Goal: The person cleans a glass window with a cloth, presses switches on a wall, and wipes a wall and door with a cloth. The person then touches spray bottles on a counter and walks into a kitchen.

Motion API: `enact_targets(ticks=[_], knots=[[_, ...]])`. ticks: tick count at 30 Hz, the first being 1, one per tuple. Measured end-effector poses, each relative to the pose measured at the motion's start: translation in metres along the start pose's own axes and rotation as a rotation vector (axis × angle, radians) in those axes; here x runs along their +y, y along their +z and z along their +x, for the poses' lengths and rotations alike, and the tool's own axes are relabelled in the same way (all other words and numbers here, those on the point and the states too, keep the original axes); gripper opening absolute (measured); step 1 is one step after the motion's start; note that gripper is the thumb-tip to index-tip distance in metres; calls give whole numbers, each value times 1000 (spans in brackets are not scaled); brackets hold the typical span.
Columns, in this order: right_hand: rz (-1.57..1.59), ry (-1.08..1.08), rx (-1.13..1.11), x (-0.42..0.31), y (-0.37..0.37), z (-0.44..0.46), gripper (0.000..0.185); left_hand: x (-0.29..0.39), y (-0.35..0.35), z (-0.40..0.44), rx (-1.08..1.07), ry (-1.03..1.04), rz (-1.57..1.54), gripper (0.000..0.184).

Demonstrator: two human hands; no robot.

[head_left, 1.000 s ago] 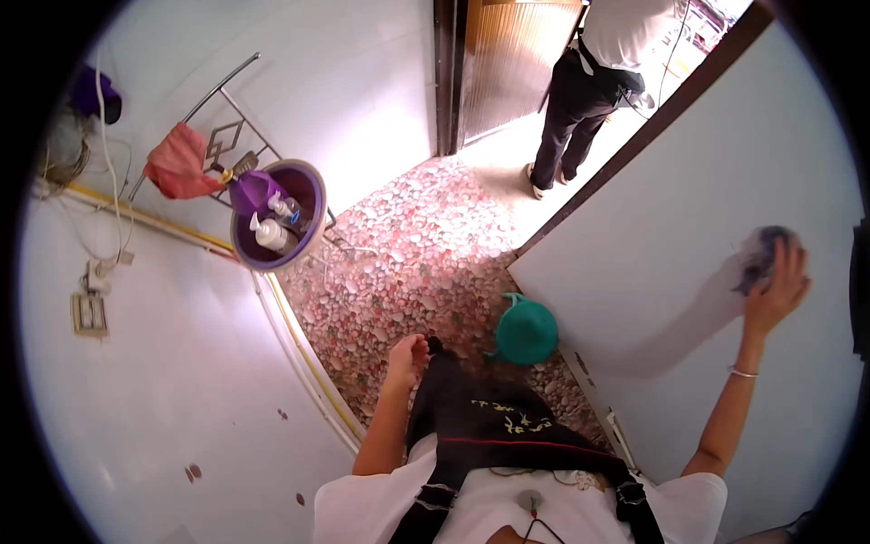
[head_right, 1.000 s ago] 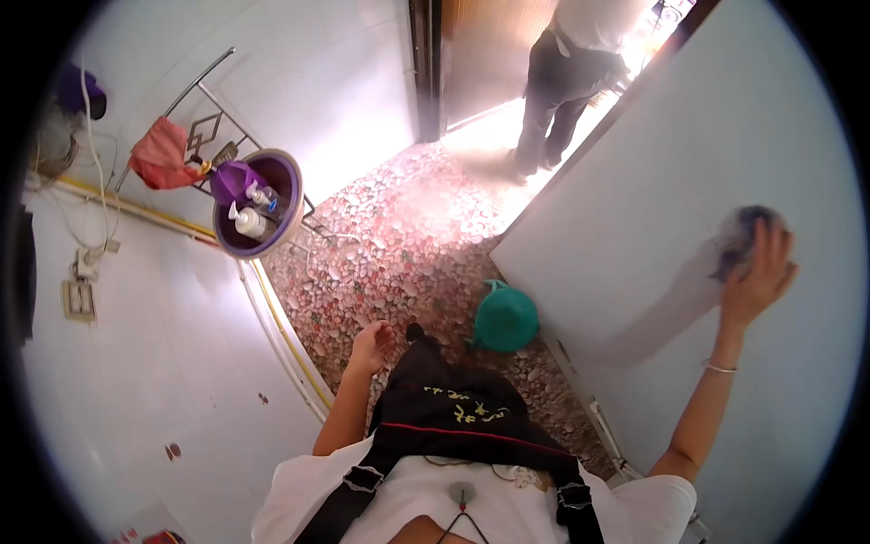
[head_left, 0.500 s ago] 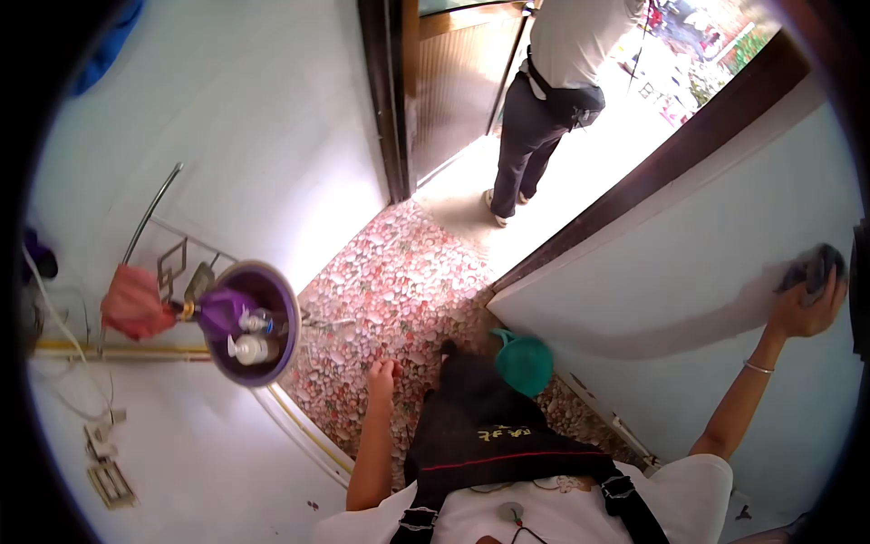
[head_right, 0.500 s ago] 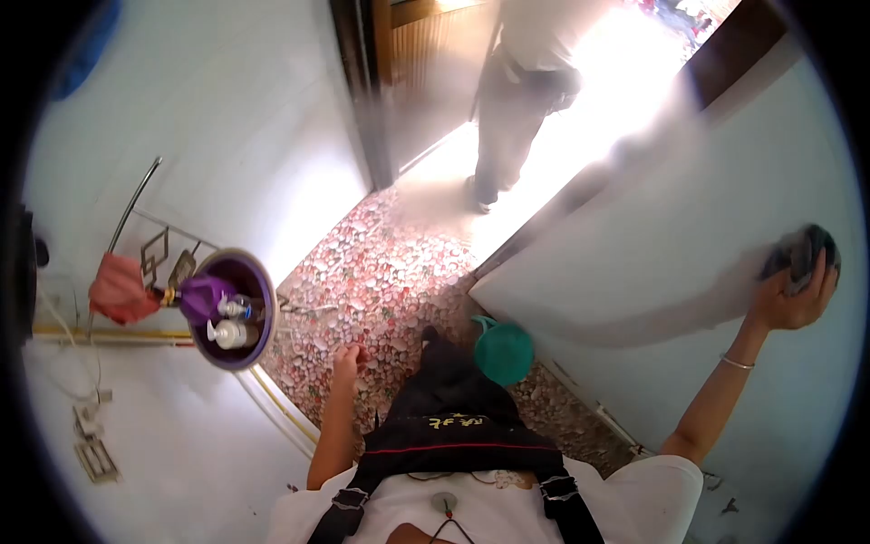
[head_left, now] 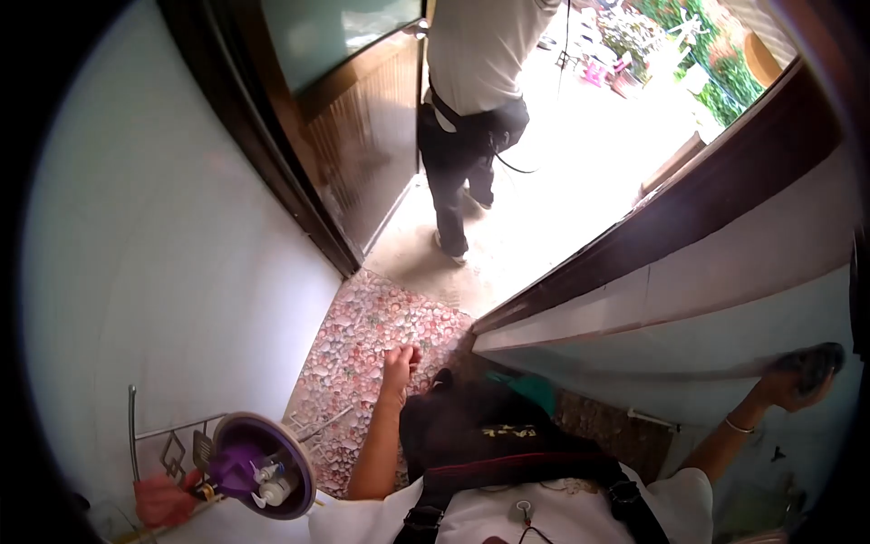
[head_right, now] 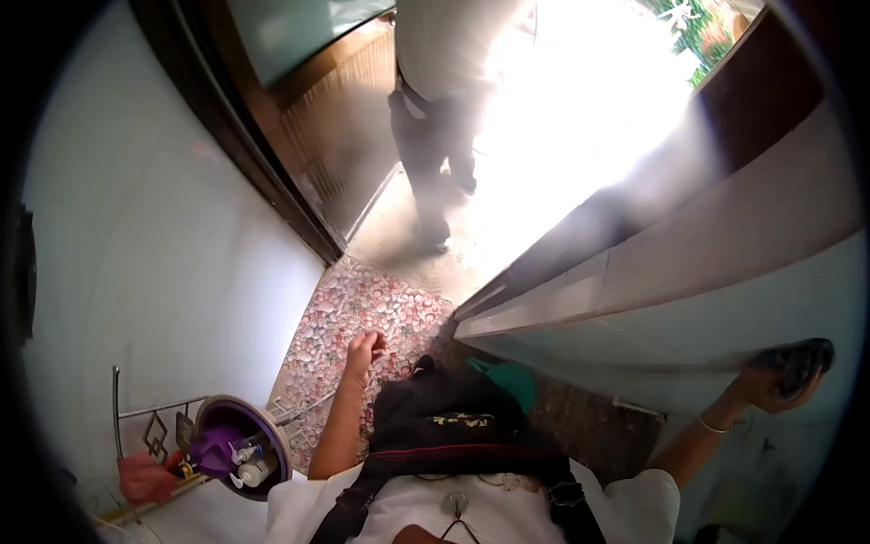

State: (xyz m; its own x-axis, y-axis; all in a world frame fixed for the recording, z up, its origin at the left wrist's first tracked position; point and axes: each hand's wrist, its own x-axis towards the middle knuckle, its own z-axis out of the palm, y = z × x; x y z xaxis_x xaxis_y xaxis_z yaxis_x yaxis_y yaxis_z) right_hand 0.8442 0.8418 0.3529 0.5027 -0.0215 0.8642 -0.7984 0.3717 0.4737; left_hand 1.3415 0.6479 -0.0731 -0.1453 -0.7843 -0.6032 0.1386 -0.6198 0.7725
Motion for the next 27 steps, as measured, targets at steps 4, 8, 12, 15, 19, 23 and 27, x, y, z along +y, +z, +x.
enact_targets(ticks=[4, 8, 12, 15, 19, 23, 27], knots=[[-67, 195, -50, 15, -9, -19, 41, 57, 24, 37, -24, 45, 8, 17], [-247, 183, -85, -8, -14, -15, 34, 73, 36, 66, -120, 0, -21, 17], [-95, 763, -73, -73, -3, 10, 35, 62, 38, 97, -217, -131, 74, 18], [-703, 169, -540, -59, -34, 19, 43, 69, 38, 122, -324, -232, 132, 16], [-764, -71, -514, -22, -53, 21, 49, 103, 43, 170, -470, -201, 329, 16], [-846, 347, -200, -126, 14, 117, 27, 147, 76, 226, -631, -139, 557, 15], [-154, 407, -395, -166, 27, 83, 66, 197, 170, 232, -740, 33, 646, 13]])
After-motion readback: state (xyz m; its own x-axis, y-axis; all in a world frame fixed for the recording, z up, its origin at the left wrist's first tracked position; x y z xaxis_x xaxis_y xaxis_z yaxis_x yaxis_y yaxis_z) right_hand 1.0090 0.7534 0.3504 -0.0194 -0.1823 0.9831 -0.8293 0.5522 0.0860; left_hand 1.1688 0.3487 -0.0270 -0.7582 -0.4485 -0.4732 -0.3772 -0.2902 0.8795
